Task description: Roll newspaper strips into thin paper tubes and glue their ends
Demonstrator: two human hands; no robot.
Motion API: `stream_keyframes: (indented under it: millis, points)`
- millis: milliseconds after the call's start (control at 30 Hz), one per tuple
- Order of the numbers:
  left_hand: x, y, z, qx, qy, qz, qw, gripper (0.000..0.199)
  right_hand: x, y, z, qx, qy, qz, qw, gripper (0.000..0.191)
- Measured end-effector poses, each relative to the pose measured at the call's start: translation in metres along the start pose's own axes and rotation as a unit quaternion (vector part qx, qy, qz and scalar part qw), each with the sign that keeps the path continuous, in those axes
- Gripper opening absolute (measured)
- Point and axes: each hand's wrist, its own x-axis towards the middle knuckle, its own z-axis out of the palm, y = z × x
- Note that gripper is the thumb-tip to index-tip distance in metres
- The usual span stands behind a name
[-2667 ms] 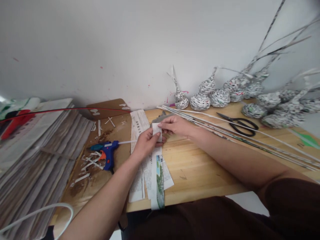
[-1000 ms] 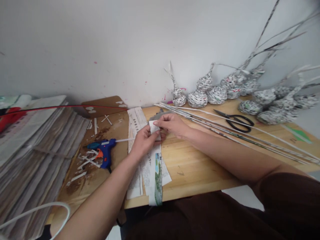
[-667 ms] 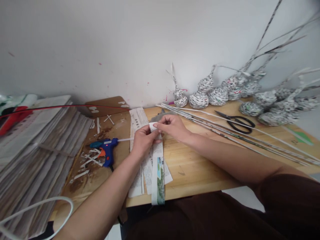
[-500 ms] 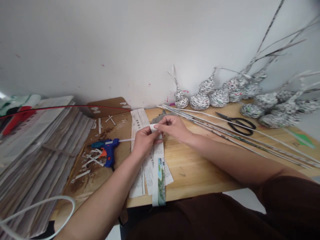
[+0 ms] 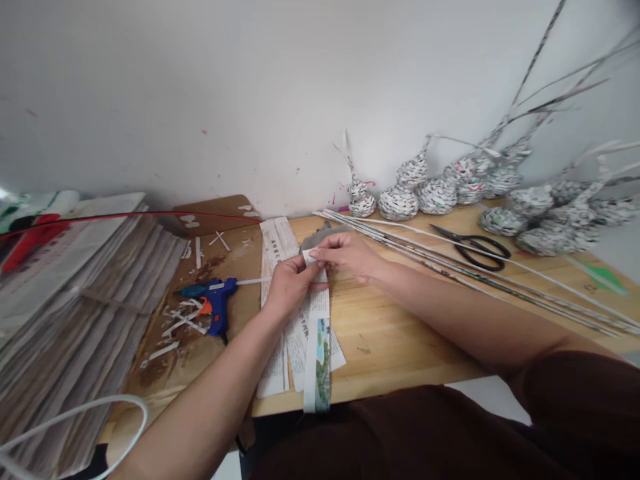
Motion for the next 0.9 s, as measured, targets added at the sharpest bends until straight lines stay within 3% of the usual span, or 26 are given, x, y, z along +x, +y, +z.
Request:
stream_keyframes:
  millis: [167, 367, 633, 800, 900]
  points:
    - [-0.0009, 0.0021, 0.0022, -0.016, -0.011, 0.002, 1.000, 0.036, 0.0004, -0.0018, -0.0001, 0.026, 0.005, 0.017, 1.000, 0.034]
    - [-0.0022, 0.0014, 0.0018, -0.005, 0.017, -0.002, 1.000, 0.034, -0.0024, -0.0003, 0.0029, 0.024, 0.009, 0.014, 1.000, 0.033]
    - [-0.0059, 0.0060, 0.0041, 0.018, -0.004, 0.010, 1.000, 0.041, -0.0020, 0.0007, 0.0035, 0.029, 0.015, 0.011, 0.999, 0.038]
    - [-0.0038, 0.0046, 0.0031, -0.011, 0.001, -0.008, 1.000, 0.035, 0.0010, -0.0020, -0.0026, -0.007, -0.050, -0.014, 0.999, 0.030]
    - [-0.0028, 0.0028, 0.0025, -0.012, -0.009, -0.007, 1.000, 0.034, 0.0017, -0.0021, -0.0049, -0.022, -0.058, -0.018, 0.998, 0.026]
